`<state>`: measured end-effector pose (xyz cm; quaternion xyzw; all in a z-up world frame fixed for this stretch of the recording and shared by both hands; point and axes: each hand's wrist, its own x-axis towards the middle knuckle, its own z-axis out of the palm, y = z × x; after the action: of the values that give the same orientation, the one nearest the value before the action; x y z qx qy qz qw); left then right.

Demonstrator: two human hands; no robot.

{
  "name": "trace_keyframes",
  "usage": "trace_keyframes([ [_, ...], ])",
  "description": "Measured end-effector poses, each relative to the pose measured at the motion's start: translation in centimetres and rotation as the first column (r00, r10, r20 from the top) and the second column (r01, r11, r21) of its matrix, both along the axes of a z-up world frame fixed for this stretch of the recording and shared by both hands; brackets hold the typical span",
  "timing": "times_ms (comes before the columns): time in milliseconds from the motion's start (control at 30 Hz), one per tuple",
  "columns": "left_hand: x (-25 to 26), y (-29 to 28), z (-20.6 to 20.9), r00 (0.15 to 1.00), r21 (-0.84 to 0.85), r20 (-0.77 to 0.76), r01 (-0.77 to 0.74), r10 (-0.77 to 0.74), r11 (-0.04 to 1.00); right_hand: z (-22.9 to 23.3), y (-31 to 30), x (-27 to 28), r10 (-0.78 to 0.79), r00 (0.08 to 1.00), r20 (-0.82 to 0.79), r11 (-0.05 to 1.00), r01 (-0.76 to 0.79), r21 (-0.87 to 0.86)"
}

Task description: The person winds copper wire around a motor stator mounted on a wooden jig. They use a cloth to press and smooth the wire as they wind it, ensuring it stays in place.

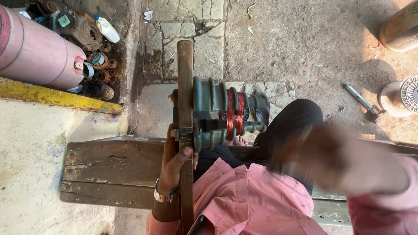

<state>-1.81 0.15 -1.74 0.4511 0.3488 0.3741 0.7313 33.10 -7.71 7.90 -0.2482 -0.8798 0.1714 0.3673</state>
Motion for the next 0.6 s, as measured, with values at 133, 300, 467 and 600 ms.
trace_keyframes([
  [133,0.3,-0.3,-0.2,0.991,0.002,0.108,0.076,-0.075,0.997,-1.1,9.1,1.4,-0.399,0.906,0.143,0.917,0.398,0.034],
  [300,0.2,-0.2,-0.2,0.982,0.010,0.174,0.075,-0.075,0.997,-14.4,14.4,-4.7,-0.182,0.981,0.061,0.899,0.191,-0.395],
  [467,-0.3,-0.3,0.1,0.989,-0.022,0.150,0.006,-0.003,1.000,-20.6,3.2,-10.0,0.100,0.982,0.157,0.681,0.048,-0.731],
  [600,0.0,0.0,0.6,0.994,-0.001,0.108,-0.015,0.015,1.000,-11.3,0.0,-8.5,0.223,0.974,-0.045,0.803,-0.210,-0.558],
])
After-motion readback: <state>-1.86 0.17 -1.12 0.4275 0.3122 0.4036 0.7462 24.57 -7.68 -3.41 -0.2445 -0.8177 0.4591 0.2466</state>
